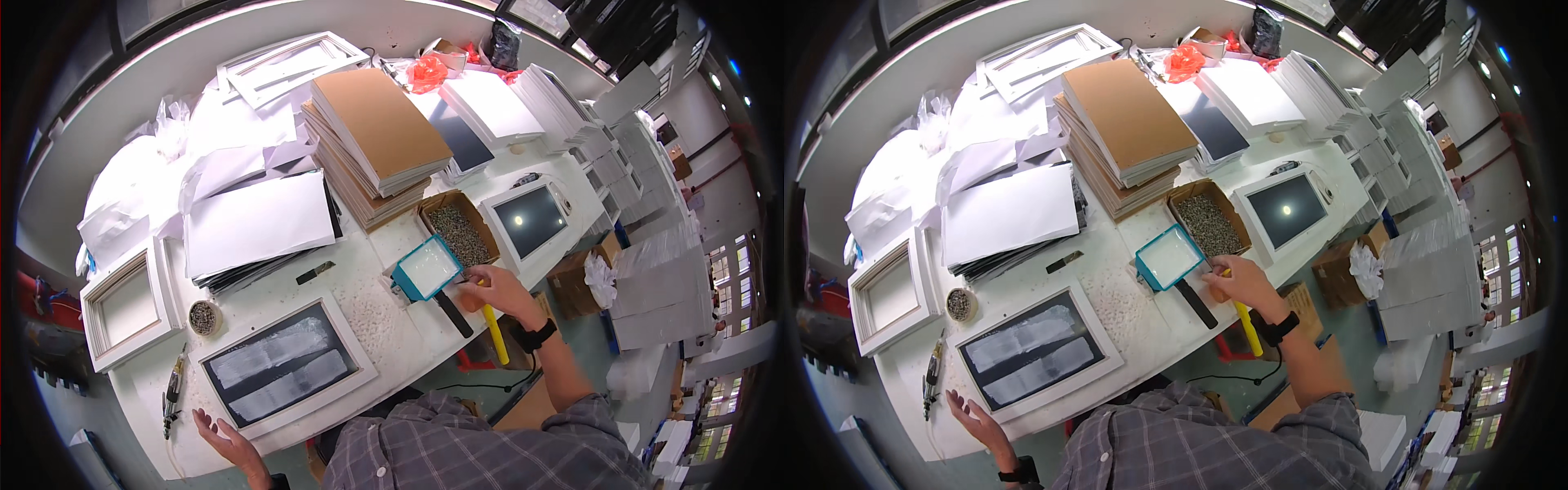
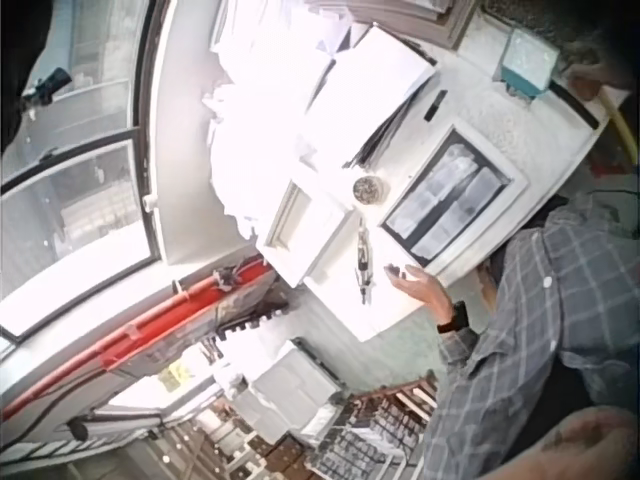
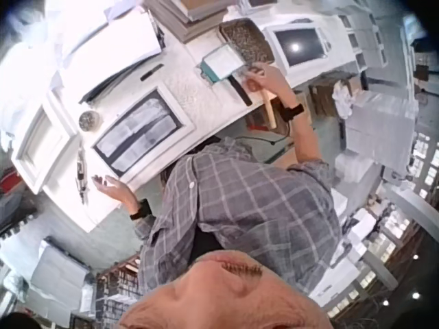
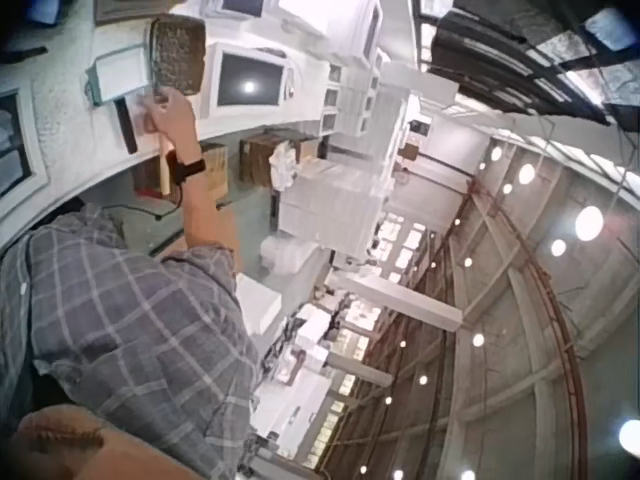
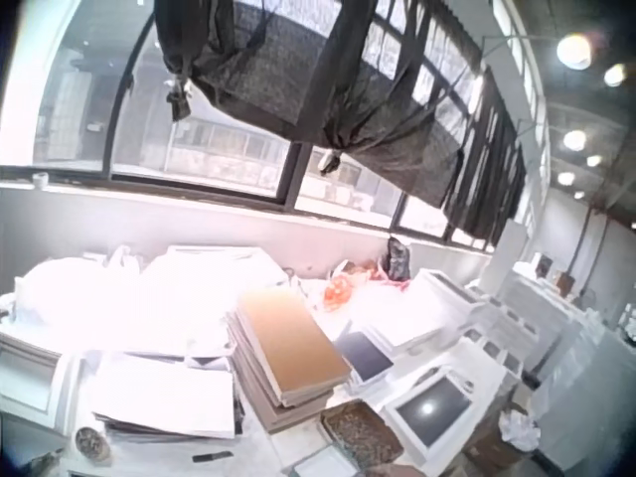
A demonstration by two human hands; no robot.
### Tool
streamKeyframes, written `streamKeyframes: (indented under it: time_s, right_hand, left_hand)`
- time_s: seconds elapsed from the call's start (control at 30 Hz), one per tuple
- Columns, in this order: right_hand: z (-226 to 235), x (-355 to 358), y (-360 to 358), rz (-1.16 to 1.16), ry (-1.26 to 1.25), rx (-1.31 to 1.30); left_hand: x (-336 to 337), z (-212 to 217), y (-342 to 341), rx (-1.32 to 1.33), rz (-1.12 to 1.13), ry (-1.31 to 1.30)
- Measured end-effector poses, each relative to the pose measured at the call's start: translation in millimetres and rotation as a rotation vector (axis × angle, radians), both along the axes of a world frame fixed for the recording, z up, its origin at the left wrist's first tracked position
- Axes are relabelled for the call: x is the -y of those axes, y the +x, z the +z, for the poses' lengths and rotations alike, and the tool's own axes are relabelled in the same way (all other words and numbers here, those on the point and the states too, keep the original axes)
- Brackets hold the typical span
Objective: The person assembles a white picture frame by placing a black backing board into the frame, applying adhesive to the corners of a white backing sheet, and using a pneumatic screwdriver to fasten screws into the frame. The person then stacks the completed frame onto a pile of other frames.
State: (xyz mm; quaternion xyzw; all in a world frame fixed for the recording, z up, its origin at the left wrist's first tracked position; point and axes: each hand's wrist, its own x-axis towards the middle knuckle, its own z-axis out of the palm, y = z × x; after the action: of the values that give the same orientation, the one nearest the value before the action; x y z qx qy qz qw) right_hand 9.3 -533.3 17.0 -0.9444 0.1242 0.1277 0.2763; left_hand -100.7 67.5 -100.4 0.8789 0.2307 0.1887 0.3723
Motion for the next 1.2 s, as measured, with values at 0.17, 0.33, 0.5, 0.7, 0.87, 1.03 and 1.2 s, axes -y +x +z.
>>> streamKeyframes:
  time_s: [0.17,0.33,0.5,0.7,0.87,1.03,1.2]
  right_hand:
    - [54.8,20.6,92.7,0.022,-0.043,0.463]
    - [10.4,46.1,192.7,0.026,-0.214,0.576]
    - [3.2,21.7,237.4,-0.091,-0.031,0.475]
    - [0.4,34.2,242.7,-0.079,-0.044,0.533]
    - [12.7,39.5,242.8,-0.121,0.089,0.523]
    - [-1.4,53.1,260.2,-0.288,0.077,0.701]
    - [33.9,55.0,262.8,-0.329,0.882,0.349]
  left_hand:
    - [153.4,165.3,88.6,-0.037,-0.524,-0.819]
    - [279.8,164.7,204.9,-0.026,-0.978,-0.533]
    - [352.1,101.9,326.6,-0.035,-0.928,-0.366]
    - [389.5,113.4,354.6,-0.183,-0.969,-0.312]
    - [396.3,105.9,348.3,-0.142,-0.931,-0.090]
    - [395.9,96.2,344.8,-0.034,-0.901,-0.107]
    - [392.9,132.6,325.3,-0.061,-0.921,-0.264]
